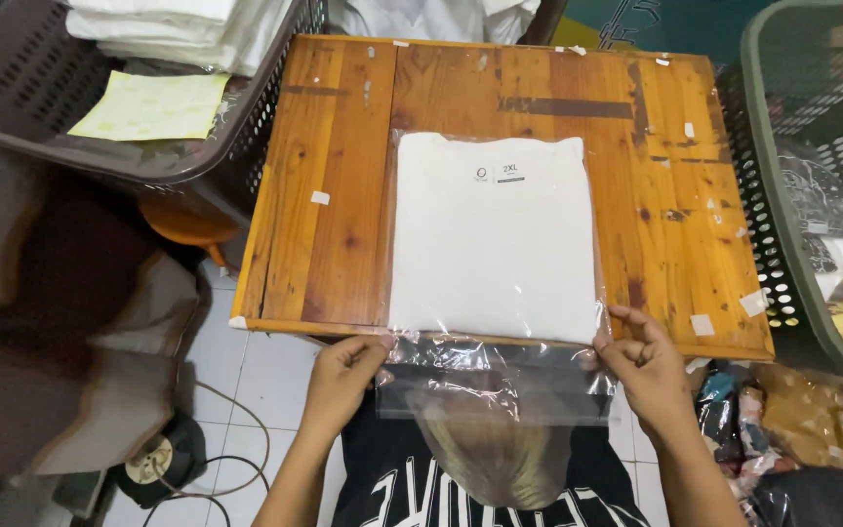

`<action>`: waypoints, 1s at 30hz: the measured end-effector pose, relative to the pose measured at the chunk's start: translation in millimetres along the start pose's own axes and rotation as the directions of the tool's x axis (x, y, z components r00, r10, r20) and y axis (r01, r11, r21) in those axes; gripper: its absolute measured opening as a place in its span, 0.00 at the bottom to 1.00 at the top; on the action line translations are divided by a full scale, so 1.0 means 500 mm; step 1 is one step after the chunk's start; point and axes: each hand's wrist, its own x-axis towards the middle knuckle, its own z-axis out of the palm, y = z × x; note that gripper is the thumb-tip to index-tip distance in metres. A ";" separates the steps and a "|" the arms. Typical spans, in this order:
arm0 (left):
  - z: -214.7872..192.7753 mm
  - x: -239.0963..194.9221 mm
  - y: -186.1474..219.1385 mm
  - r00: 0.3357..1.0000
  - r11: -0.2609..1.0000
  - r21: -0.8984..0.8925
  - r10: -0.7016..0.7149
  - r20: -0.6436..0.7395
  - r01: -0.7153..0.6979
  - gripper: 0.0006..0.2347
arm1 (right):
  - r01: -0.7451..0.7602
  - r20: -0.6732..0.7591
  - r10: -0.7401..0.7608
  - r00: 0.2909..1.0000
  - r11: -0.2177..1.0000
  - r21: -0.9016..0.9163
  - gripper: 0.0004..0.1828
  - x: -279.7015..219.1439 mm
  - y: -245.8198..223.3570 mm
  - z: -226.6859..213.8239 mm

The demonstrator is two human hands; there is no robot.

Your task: Folding a white t-shirt and sealing it inside a clear plastic bag using tape

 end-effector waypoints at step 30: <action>-0.103 -0.042 -0.130 0.774 0.797 0.141 0.604 -0.190 -0.587 0.02 | 0.441 -0.116 -0.514 0.850 0.814 -0.378 0.36 -0.125 0.167 0.093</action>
